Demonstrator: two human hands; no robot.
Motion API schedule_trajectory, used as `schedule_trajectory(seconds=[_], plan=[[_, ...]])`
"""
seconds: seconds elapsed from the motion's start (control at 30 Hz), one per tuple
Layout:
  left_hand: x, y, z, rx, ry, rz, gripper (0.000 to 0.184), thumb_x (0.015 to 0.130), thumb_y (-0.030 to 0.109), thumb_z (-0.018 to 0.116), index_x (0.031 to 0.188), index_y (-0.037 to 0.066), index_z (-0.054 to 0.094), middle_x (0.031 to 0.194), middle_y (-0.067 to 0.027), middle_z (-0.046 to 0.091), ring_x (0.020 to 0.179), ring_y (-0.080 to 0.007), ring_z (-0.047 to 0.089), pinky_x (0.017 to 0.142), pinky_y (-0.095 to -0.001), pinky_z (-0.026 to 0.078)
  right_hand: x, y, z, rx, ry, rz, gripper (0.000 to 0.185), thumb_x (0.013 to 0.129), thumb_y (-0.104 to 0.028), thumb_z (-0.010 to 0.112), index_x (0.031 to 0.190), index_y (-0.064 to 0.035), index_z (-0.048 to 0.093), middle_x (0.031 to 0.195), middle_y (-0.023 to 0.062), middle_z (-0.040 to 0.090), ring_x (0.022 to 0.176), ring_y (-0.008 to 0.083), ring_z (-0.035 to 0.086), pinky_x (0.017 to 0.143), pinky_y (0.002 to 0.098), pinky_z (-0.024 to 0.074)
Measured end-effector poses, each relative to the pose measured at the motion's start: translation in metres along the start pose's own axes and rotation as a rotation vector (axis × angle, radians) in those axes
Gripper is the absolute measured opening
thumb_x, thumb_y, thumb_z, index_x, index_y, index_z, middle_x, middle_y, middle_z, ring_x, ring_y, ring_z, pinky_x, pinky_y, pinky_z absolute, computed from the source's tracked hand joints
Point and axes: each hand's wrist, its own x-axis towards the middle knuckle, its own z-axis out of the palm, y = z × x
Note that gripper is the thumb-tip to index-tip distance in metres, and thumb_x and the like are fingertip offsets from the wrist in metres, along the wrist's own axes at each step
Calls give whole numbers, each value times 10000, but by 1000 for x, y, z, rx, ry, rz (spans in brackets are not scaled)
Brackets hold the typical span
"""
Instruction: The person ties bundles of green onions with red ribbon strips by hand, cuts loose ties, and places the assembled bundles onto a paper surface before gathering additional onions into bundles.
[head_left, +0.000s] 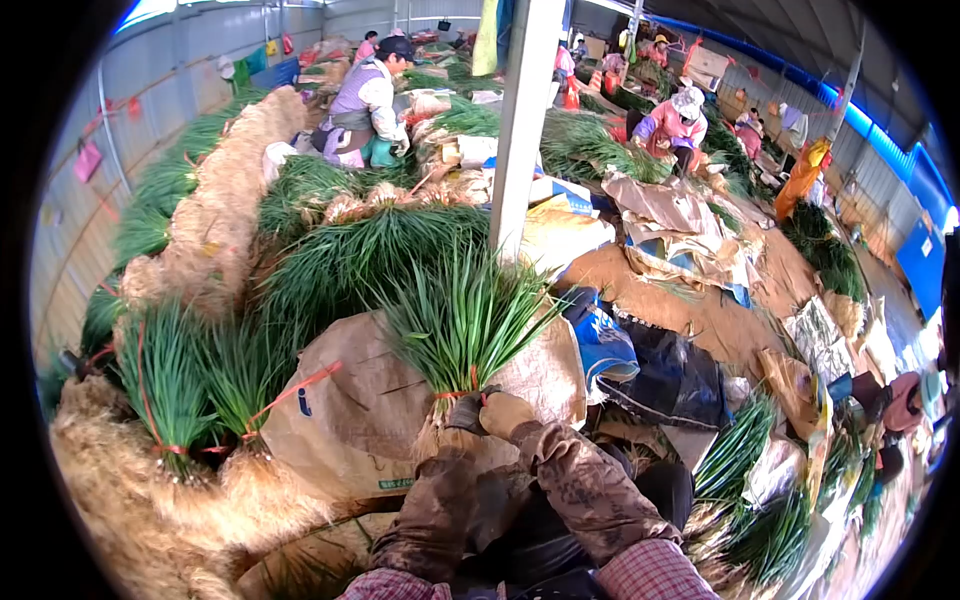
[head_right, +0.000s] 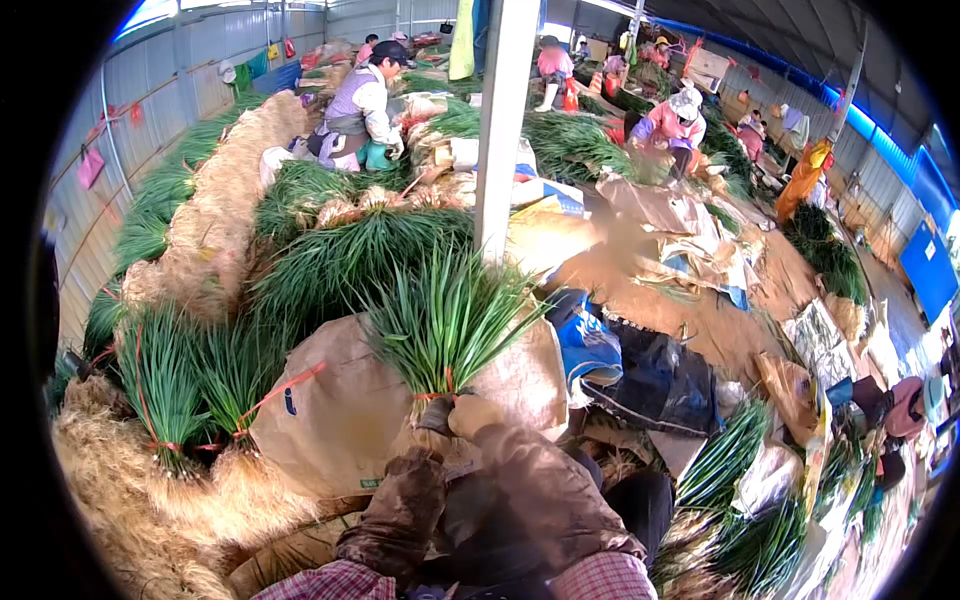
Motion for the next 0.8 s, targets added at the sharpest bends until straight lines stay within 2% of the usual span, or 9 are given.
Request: schedule_trajectory(seconds=[0.13,0.23,0.37,0.4,0.5,0.6,0.67,0.77,0.8], plan=[[12,-8,10,-67,11,-47,370,788,252,637,1109,85,564,1060,-100,624,1013,-252,571,884,-374,444,-19,-12,-15,-74,55,-52,269,805,-226,513,719,-43,689,767,172,662,725,305,659,573,439,520],[9,-12,11,-109,16,-62,384,771,247,651,1106,81,564,1058,-114,622,1009,-266,573,876,-376,448,-34,-27,-26,-52,83,-25,248,796,-215,521,731,-46,690,728,163,659,666,323,654,565,437,521],[11,-21,14,-144,18,-59,404,749,240,671,1101,75,565,1055,-132,619,1003,-284,575,866,-379,452,-56,-41,-39,-76,-3,-127,249,803,-238,528,766,-45,680,740,168,661,688,338,654,597,445,524],[9,-23,13,-153,20,-60,409,743,238,675,1100,73,565,1054,-137,618,1001,-289,575,863,-380,453,-52,-39,-31,-48,6,-59,264,808,-263,527,798,-43,674,746,177,657,701,365,647,631,455,521],[8,-30,19,-181,-4,-45,424,726,233,690,1097,69,565,1052,-151,616,996,-302,577,855,-383,457,-53,-45,-38,121,15,99,265,805,-251,529,824,-21,659,763,204,644,748,388,632,694,448,510],[-4,-35,22,-224,-38,-38,439,710,227,704,1094,65,566,1049,-165,614,992,-316,578,848,-385,460,-47,-33,-47,330,140,-2,278,858,-249,480,835,-42,665,820,202,644,797,397,612,752,445,488],[-16,-32,19,-321,57,-131,450,698,224,714,1091,62,566,1048,-174,612,989,-325,579,843,-386,462,-40,-22,-45,485,223,3,225,807,-184,516,846,-2,643,796,221,631,791,391,603,737,413,481],[-21,-5,10,-406,483,-454,484,732,203,671,1175,78,521,1144,-191,568,1012,-328,564,854,-406,458,-36,-21,-50,645,248,2,188,755,-119,527,826,8,645,765,211,628,747,359,609,704,381,474],[-10,-6,0,-127,305,-460,677,705,321,709,1281,82,445,1238,-238,494,1114,-384,499,903,-465,419,-36,-21,-51,703,222,-19,184,755,-119,528,817,6,649,758,208,627,739,351,612,700,379,476]])
